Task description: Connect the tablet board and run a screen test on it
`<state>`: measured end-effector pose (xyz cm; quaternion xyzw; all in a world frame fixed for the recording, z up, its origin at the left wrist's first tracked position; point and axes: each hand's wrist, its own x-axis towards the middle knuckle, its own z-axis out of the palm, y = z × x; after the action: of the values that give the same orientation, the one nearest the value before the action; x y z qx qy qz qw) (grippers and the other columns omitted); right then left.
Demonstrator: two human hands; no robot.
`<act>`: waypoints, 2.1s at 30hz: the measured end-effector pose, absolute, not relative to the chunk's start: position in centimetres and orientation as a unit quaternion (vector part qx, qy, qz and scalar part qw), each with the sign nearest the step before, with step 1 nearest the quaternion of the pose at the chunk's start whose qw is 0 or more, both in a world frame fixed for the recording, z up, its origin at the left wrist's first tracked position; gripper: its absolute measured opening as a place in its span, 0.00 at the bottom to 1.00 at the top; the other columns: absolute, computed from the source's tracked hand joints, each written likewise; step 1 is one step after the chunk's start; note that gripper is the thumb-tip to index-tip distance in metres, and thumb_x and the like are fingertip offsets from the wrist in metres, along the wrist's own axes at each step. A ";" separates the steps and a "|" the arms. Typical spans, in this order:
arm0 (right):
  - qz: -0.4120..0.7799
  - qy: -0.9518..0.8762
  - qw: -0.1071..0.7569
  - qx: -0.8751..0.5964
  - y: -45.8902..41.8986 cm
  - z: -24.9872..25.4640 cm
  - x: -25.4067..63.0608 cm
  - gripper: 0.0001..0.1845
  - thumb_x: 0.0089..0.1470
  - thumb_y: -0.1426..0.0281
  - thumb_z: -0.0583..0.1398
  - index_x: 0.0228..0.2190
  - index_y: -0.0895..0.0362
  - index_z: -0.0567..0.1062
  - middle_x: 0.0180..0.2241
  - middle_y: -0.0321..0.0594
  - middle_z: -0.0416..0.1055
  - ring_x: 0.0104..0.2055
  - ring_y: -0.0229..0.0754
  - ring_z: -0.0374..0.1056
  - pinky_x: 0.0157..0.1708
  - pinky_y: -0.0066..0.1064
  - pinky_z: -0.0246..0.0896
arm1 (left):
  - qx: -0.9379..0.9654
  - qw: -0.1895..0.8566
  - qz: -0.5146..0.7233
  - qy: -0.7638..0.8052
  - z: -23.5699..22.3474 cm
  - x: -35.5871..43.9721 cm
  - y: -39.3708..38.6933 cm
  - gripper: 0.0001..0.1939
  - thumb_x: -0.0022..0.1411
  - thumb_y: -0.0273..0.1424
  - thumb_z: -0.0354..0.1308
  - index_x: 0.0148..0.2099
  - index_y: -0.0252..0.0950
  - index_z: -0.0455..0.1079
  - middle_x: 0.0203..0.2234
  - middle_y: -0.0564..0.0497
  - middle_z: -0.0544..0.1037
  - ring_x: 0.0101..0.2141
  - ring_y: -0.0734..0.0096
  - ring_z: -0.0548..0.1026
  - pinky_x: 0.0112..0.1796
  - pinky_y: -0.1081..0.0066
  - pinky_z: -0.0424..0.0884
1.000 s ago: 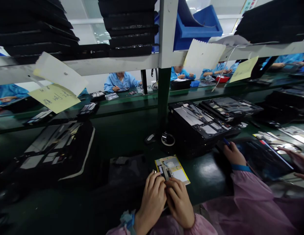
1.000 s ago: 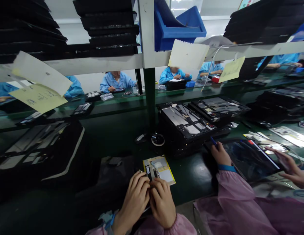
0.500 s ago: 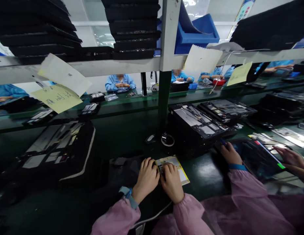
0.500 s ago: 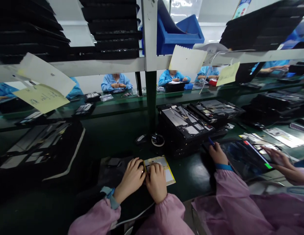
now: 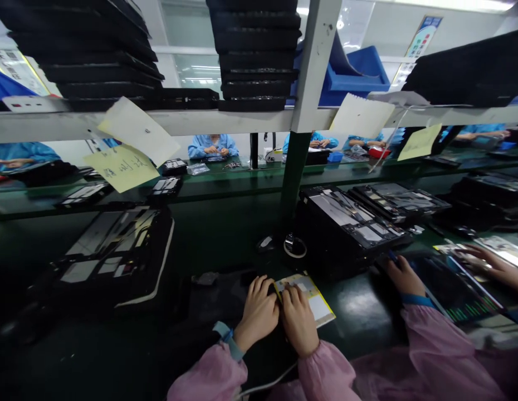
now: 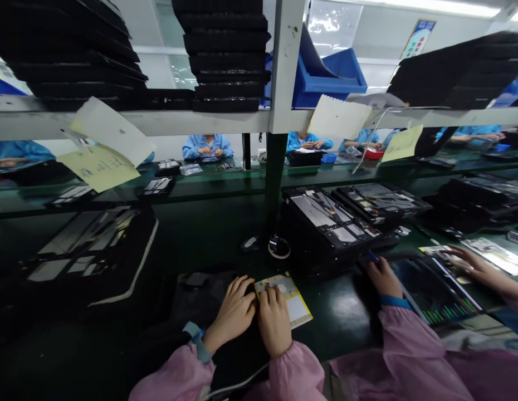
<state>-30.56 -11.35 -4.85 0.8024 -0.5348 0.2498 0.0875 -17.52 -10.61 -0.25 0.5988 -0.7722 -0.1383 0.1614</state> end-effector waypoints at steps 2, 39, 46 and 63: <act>0.278 -0.514 0.062 0.809 -11.3 -4.0 -31.6 0.16 0.53 0.81 0.51 0.42 0.60 0.71 0.46 0.43 0.65 0.52 0.47 0.58 0.52 0.39 0.59 | 0.599 0.199 -0.165 -0.757 1.0 -16.6 -9.9 0.18 0.63 0.32 0.46 0.53 0.39 0.69 0.61 0.49 0.59 0.64 0.62 0.53 0.65 0.55 0.52; 0.291 -0.298 0.169 0.893 -13.1 -2.8 -30.5 0.29 0.53 0.82 0.45 0.53 0.57 0.69 0.52 0.41 0.64 0.53 0.37 0.63 0.49 0.30 0.65 | 0.652 0.414 -0.223 -0.595 -1.8 3.9 -0.3 0.20 0.65 0.33 0.42 0.51 0.47 0.72 0.55 0.54 0.70 0.61 0.71 0.62 0.61 0.63 0.61; 0.228 -0.315 0.185 0.903 -12.0 -1.9 -28.7 0.27 0.61 0.64 0.50 0.59 0.63 0.62 0.62 0.41 0.52 0.63 0.45 0.50 0.54 0.39 0.60 | 0.685 0.442 -0.285 -0.504 -2.1 3.6 0.1 0.22 0.64 0.37 0.42 0.58 0.46 0.66 0.63 0.57 0.59 0.63 0.72 0.57 0.65 0.62 0.49; 0.237 -0.188 0.172 0.938 -9.5 -1.8 -21.9 0.48 0.43 0.73 0.54 0.66 0.66 0.44 0.63 0.50 0.44 0.65 0.53 0.48 0.55 0.42 0.60 | 0.548 0.572 -0.578 -0.194 2.4 0.7 0.9 0.36 0.53 0.38 0.59 0.64 0.41 0.54 0.63 0.48 0.59 0.61 0.61 0.61 0.59 0.61 0.63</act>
<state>-21.88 -9.50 -1.76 0.9375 -0.1881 0.2371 0.1716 0.72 0.87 2.42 0.5480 -0.1943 -0.5783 0.5722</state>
